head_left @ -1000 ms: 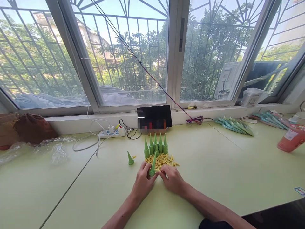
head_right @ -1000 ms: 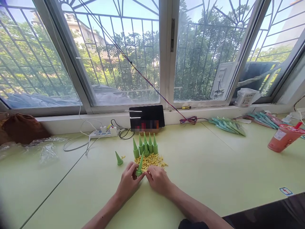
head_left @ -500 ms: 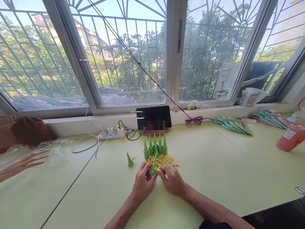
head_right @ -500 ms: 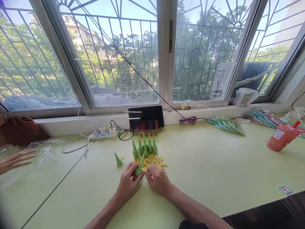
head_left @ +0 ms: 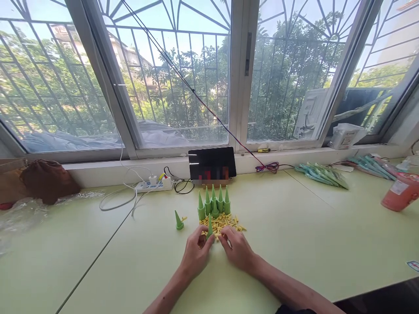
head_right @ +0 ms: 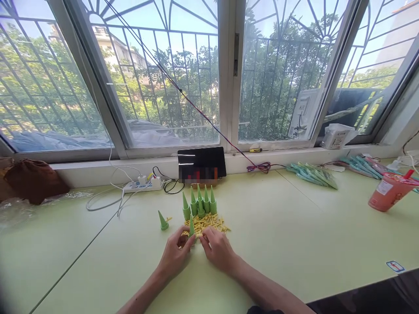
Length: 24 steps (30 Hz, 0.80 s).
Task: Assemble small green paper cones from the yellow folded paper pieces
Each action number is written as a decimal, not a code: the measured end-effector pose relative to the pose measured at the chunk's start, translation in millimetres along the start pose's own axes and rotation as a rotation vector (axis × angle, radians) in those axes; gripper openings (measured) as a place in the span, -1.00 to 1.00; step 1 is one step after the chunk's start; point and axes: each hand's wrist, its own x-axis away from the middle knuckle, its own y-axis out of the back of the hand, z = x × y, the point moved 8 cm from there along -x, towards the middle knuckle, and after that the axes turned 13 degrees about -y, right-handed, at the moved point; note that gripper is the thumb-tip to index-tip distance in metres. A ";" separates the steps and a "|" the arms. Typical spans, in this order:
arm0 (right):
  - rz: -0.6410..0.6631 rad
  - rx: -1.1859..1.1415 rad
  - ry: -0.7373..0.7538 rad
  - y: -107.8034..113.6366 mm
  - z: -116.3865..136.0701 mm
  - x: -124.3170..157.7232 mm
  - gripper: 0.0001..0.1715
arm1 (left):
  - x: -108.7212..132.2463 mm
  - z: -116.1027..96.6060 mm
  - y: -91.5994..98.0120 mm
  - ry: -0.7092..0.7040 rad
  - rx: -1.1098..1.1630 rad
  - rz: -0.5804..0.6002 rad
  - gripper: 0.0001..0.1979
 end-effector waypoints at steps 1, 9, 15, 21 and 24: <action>0.004 -0.002 -0.002 -0.5 -0.6 0.3 -0.80 | 0.7 1.9 -0.7 0.013 0.014 0.005 -0.74; 0.038 -0.016 -0.006 -2.7 -2.4 0.1 -0.79 | 1.6 3.9 -4.0 0.020 0.075 0.053 -0.68; 0.061 -0.066 -0.016 -2.5 -2.0 -1.5 -0.71 | -0.9 -2.6 -2.9 -0.033 0.075 0.054 -0.68; 0.050 -0.065 -0.018 -2.9 -2.8 -1.7 -0.62 | 0.1 1.7 -4.3 -0.049 0.050 0.094 -0.68; 0.050 -0.066 -0.019 -3.5 -3.3 -1.8 -0.58 | 0.2 0.9 -4.6 -0.053 0.027 0.117 -0.67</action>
